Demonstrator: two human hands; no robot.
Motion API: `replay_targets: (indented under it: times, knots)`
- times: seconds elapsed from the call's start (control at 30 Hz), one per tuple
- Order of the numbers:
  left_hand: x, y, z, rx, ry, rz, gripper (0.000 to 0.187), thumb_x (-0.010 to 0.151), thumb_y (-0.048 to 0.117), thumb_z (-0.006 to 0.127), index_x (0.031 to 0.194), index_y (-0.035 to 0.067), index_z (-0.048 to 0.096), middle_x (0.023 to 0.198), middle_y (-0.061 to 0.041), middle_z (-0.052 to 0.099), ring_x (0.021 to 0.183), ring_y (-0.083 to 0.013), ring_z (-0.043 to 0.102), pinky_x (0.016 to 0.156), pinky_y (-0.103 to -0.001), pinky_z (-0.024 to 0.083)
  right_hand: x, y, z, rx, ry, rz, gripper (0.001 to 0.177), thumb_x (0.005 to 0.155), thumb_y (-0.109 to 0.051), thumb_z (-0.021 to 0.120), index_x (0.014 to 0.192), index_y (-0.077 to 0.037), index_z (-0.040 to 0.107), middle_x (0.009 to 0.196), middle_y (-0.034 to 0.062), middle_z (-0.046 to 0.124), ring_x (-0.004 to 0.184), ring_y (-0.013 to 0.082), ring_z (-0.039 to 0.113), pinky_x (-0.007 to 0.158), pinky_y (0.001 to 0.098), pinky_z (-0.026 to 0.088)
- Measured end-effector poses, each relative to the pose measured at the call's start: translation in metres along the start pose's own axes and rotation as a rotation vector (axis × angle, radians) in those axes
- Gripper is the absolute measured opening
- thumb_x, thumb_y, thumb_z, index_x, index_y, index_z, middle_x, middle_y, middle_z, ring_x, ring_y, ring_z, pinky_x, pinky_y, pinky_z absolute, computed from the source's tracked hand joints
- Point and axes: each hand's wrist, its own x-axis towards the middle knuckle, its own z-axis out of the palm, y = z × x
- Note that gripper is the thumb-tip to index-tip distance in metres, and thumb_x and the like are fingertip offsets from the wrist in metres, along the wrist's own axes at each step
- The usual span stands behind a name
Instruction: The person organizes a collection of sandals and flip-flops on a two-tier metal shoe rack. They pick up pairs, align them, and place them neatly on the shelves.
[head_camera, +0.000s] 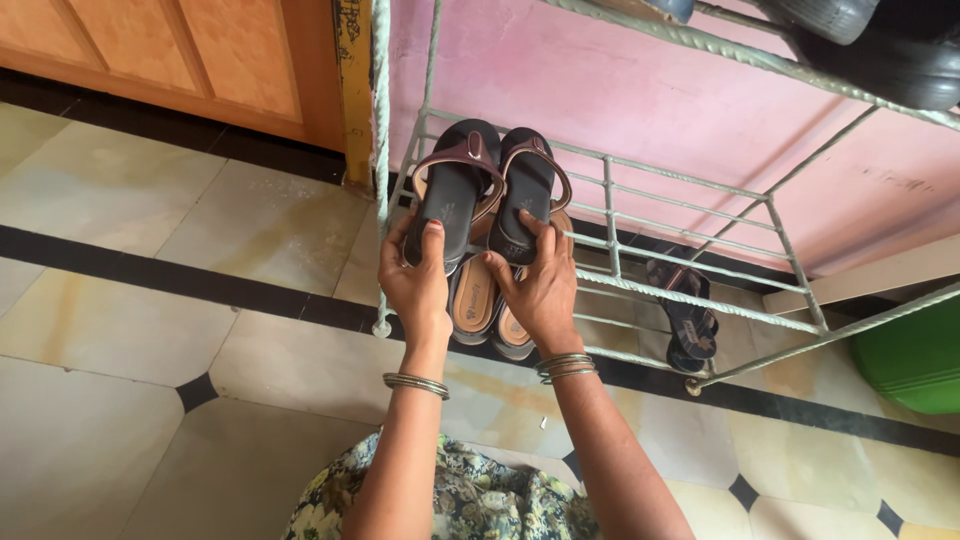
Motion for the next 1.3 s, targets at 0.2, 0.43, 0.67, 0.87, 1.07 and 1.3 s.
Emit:
replay_targets:
  times: [0.2, 0.43, 0.67, 0.87, 1.07, 1.3]
  knots:
    - [-0.011, -0.005, 0.000, 0.055, -0.101, 0.139, 0.068, 0.086, 0.024, 0.083, 0.139, 0.000, 0.048, 0.134, -0.016, 0.055, 0.121, -0.0224, 0.059, 0.105, -0.034, 0.048, -0.004, -0.003, 0.003, 0.000, 0.034, -0.017, 0.072, 0.084, -0.045, 0.083, 0.138, -0.007, 0.054, 0.118, 0.0140, 0.064, 0.108, 0.0333, 0.062, 0.088, 0.0444, 0.049]
    - [-0.010, -0.014, -0.006, 0.465, -0.046, 0.382, 0.090, 0.074, 0.014, 0.092, 0.150, 0.005, 0.045, 0.132, -0.019, 0.042, 0.123, -0.0318, 0.055, 0.098, -0.038, 0.053, -0.007, -0.002, 0.001, -0.012, 0.013, -0.046, 0.077, 0.083, -0.051, 0.082, 0.142, -0.010, 0.053, 0.120, 0.0143, 0.064, 0.106, 0.0317, 0.063, 0.084, 0.0424, 0.047]
    - [0.000, -0.023, -0.006, 0.420, 0.013, 0.406, 0.093, 0.074, 0.014, 0.093, 0.151, 0.004, 0.041, 0.131, -0.017, 0.035, 0.121, -0.0292, 0.054, 0.082, -0.029, 0.061, -0.005, -0.003, 0.008, 0.028, -0.053, 0.027, 0.073, 0.086, -0.053, 0.077, 0.142, -0.014, 0.053, 0.123, 0.0108, 0.069, 0.106, 0.0266, 0.066, 0.086, 0.0426, 0.040]
    - [-0.004, -0.031, -0.004, 0.414, 0.039, 0.477, 0.088, 0.080, 0.007, 0.088, 0.153, 0.001, 0.040, 0.135, -0.015, 0.038, 0.128, -0.0295, 0.053, 0.092, -0.034, 0.059, -0.006, -0.004, 0.014, 0.036, -0.016, -0.004, 0.070, 0.088, -0.049, 0.078, 0.143, -0.015, 0.051, 0.130, 0.0095, 0.069, 0.111, 0.0242, 0.067, 0.091, 0.0432, 0.035]
    - [-0.002, -0.033, -0.002, 0.319, 0.054, 0.389, 0.077, 0.079, 0.006, 0.088, 0.143, 0.001, 0.046, 0.134, -0.013, 0.040, 0.124, -0.0261, 0.058, 0.093, -0.035, 0.058, -0.010, -0.005, 0.018, -0.004, 0.023, -0.033, 0.078, 0.084, -0.041, 0.083, 0.147, -0.014, 0.046, 0.132, 0.0099, 0.067, 0.114, 0.0254, 0.065, 0.090, 0.0419, 0.034]
    - [-0.004, -0.034, -0.003, 0.368, 0.059, 0.401, 0.078, 0.078, 0.007, 0.088, 0.144, 0.003, 0.047, 0.138, -0.013, 0.040, 0.115, -0.0212, 0.062, 0.087, -0.032, 0.060, -0.011, -0.001, 0.025, -0.060, 0.047, -0.047, 0.084, 0.081, -0.035, 0.086, 0.150, -0.014, 0.042, 0.133, 0.0131, 0.065, 0.115, 0.0272, 0.065, 0.090, 0.0438, 0.035]
